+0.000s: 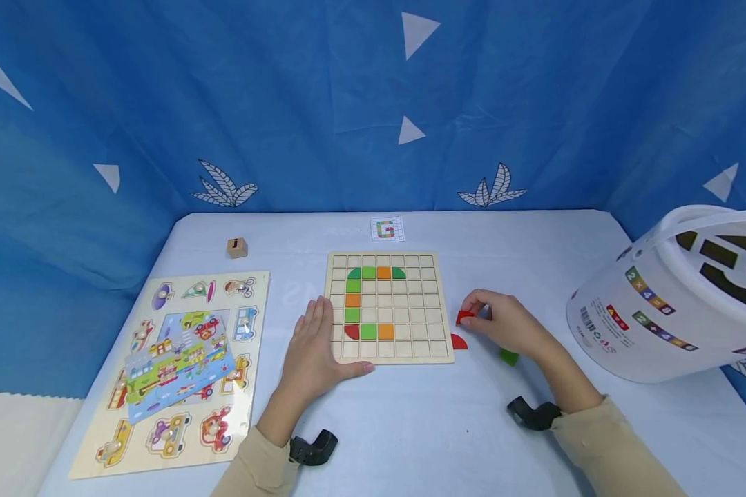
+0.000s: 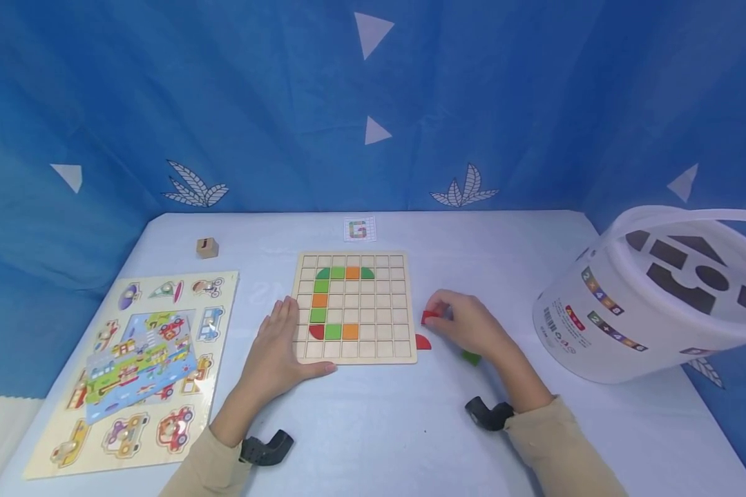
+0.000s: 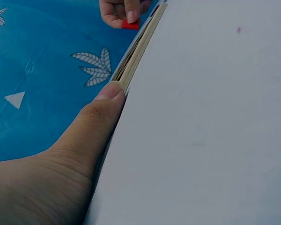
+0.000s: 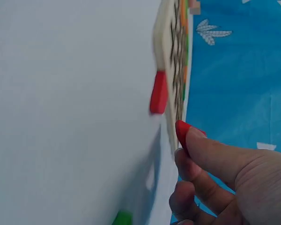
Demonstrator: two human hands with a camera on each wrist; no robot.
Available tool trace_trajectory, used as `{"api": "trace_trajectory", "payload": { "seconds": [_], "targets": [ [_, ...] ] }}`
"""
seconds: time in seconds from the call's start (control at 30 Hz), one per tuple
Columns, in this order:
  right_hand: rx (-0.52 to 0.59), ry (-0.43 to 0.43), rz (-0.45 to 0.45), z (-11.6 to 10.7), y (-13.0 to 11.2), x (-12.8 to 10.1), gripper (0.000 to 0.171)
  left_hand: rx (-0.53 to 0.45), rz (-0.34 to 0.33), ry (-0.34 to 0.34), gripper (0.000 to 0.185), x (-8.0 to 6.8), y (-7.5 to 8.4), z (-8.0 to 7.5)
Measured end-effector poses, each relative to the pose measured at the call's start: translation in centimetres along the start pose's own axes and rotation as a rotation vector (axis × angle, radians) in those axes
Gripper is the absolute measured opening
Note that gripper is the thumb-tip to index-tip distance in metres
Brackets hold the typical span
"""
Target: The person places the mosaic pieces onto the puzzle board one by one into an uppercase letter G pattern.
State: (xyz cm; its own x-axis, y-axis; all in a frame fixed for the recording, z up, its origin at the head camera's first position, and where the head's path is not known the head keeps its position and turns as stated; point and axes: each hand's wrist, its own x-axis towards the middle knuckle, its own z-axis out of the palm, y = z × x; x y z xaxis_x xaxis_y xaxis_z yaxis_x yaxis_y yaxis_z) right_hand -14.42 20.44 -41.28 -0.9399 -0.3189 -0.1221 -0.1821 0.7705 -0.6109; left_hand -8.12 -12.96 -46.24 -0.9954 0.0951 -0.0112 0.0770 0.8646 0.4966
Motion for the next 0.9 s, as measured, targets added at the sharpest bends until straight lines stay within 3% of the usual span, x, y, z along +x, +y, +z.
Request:
{"api": "trace_trajectory", "payload": {
  "seconds": [0.3, 0.57, 0.9],
  "targets": [
    [0.116, -0.102, -0.056, 2.5, -3.9, 1.2, 0.018, 0.000, -0.005, -0.001, 0.138, 0.0, 0.0, -0.1],
    [0.065, -0.132, -0.128, 5.2, -5.8, 2.2, 0.012, 0.002, -0.009, 0.000, 0.137, 0.0, 0.0, 0.1],
    [-0.048, -0.066, -0.168, 5.9, -6.8, 2.3, 0.013, 0.001, 0.000, 0.015, 0.137, 0.0, 0.1, -0.1]
  ]
}}
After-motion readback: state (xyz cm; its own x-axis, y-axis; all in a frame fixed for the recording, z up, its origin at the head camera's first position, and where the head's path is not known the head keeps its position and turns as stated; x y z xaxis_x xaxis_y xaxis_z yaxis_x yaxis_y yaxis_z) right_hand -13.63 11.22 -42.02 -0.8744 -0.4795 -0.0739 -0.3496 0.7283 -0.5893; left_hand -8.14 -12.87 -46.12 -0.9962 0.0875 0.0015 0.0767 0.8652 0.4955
